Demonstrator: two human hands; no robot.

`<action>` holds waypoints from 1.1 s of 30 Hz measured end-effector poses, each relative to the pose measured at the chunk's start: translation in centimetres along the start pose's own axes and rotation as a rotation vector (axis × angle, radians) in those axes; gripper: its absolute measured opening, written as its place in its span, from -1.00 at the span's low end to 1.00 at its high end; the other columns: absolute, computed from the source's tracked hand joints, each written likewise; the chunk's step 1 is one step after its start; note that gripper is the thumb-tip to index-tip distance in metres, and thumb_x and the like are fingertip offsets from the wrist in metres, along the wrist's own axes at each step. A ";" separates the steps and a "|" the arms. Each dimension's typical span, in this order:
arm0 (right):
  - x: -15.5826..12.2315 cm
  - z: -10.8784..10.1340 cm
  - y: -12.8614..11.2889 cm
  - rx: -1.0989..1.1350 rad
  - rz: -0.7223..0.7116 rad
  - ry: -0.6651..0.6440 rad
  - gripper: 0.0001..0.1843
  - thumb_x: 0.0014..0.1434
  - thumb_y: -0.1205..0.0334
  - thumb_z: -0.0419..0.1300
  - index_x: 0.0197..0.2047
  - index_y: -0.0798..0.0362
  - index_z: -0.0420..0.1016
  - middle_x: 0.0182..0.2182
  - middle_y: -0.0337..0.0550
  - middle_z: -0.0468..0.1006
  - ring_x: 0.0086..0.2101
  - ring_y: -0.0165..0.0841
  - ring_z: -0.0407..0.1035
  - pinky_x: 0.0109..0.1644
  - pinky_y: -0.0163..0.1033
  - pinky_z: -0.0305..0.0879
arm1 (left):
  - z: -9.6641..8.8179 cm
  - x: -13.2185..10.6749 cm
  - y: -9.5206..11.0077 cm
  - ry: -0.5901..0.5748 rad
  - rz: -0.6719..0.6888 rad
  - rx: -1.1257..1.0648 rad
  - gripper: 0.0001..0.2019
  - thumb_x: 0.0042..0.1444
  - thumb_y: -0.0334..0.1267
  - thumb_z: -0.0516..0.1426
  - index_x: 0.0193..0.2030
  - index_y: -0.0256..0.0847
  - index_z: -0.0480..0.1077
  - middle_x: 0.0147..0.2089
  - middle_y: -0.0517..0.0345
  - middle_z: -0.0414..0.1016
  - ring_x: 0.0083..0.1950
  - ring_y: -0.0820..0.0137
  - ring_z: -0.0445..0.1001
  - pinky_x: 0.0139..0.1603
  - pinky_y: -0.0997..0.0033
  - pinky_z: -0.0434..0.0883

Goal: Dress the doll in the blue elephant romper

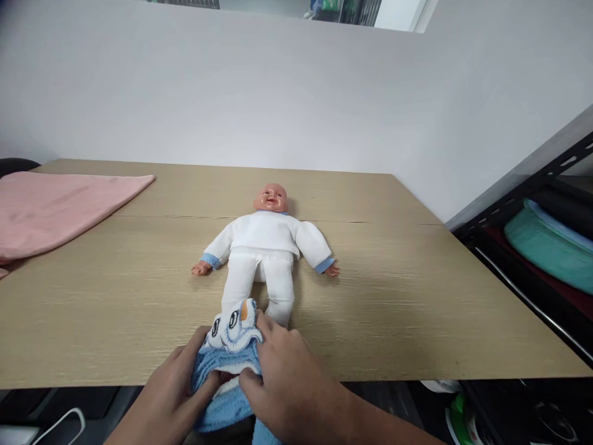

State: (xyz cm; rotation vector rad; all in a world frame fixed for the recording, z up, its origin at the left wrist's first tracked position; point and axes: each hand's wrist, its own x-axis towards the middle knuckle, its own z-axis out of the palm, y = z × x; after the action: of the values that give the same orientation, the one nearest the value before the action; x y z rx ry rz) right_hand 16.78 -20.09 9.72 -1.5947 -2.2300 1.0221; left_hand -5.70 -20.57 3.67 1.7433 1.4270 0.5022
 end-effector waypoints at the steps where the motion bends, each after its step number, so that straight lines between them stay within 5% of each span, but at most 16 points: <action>1: 0.2 0.5 0.2 -0.027 -0.007 -0.015 -0.51 0.29 0.23 0.14 0.25 0.07 0.56 0.26 0.09 0.56 0.18 0.04 0.48 0.31 0.09 0.37 | 0.3 0.0 -0.7 0.032 0.008 0.052 -0.60 0.31 -0.02 0.15 0.21 -0.08 0.44 0.07 -0.12 0.70 0.12 -0.11 0.62 0.06 0.04 0.54; 7: 0.5 2.9 0.8 -0.159 0.092 -0.093 -0.34 0.28 0.19 0.14 0.42 0.17 0.41 0.28 0.27 0.53 0.12 0.16 0.55 0.20 0.20 0.49 | 1.8 0.8 -2.9 0.092 0.065 0.263 -0.54 0.15 -0.25 0.21 0.21 -0.14 0.49 0.15 -0.18 0.68 0.23 -0.20 0.55 0.34 -0.34 0.35; 10: 0.5 3.3 1.2 -0.140 0.068 -0.116 -0.25 0.24 0.22 0.15 0.48 0.18 0.34 0.29 0.30 0.52 0.14 0.17 0.54 0.21 0.18 0.50 | 1.9 0.9 -3.3 0.087 0.133 0.178 -0.58 0.11 -0.28 0.24 0.14 -0.15 0.52 0.16 -0.20 0.64 0.22 -0.17 0.54 0.29 -0.28 0.43; 17: 0.2 3.6 3.4 0.087 0.062 0.052 -0.01 -0.06 0.41 0.20 0.51 0.12 0.27 0.21 0.13 0.61 0.18 0.01 0.53 0.27 0.02 0.49 | 1.6 0.5 -4.1 0.049 0.172 -0.305 -0.41 0.22 -0.37 0.20 0.40 -0.05 0.34 0.42 -0.11 0.45 0.40 -0.01 0.44 0.42 -0.04 0.42; 24: 0.5 3.5 4.5 0.187 -0.129 0.173 -0.29 0.13 0.39 0.32 0.36 0.04 0.41 0.17 0.05 0.64 0.13 -0.07 0.55 0.25 -0.01 0.48 | 1.4 1.3 -5.3 0.041 0.244 -0.359 -0.36 0.27 -0.37 0.24 0.47 0.03 0.29 0.56 -0.06 0.24 0.58 -0.02 0.21 0.57 0.00 0.27; 29: 1.6 2.5 4.5 0.091 -0.270 0.217 -0.54 0.16 0.39 0.34 0.14 0.07 0.54 -0.01 0.01 0.63 0.06 -0.07 0.48 0.18 0.03 0.48 | 0.0 3.2 -4.5 -0.018 0.263 -0.423 -0.54 0.27 -0.25 0.31 0.30 -0.10 0.47 0.30 -0.10 0.52 0.28 0.04 0.51 0.28 0.16 0.52; 33: 2.6 0.9 4.8 0.077 -0.387 0.207 -0.58 0.22 0.36 0.37 0.15 0.02 0.57 0.22 0.02 0.53 0.22 -0.09 0.40 0.33 0.03 0.38 | -1.4 5.2 -3.5 -0.074 0.311 -0.342 -0.73 0.17 -0.20 0.43 -0.05 -0.19 0.56 -0.04 0.03 0.58 -0.01 0.20 0.54 0.03 0.33 0.50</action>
State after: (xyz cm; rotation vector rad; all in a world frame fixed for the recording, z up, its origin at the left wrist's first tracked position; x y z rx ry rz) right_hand 18.81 -17.28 5.40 -1.1177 -2.2062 0.7852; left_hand -7.47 -15.05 0.80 1.6866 0.9547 0.7890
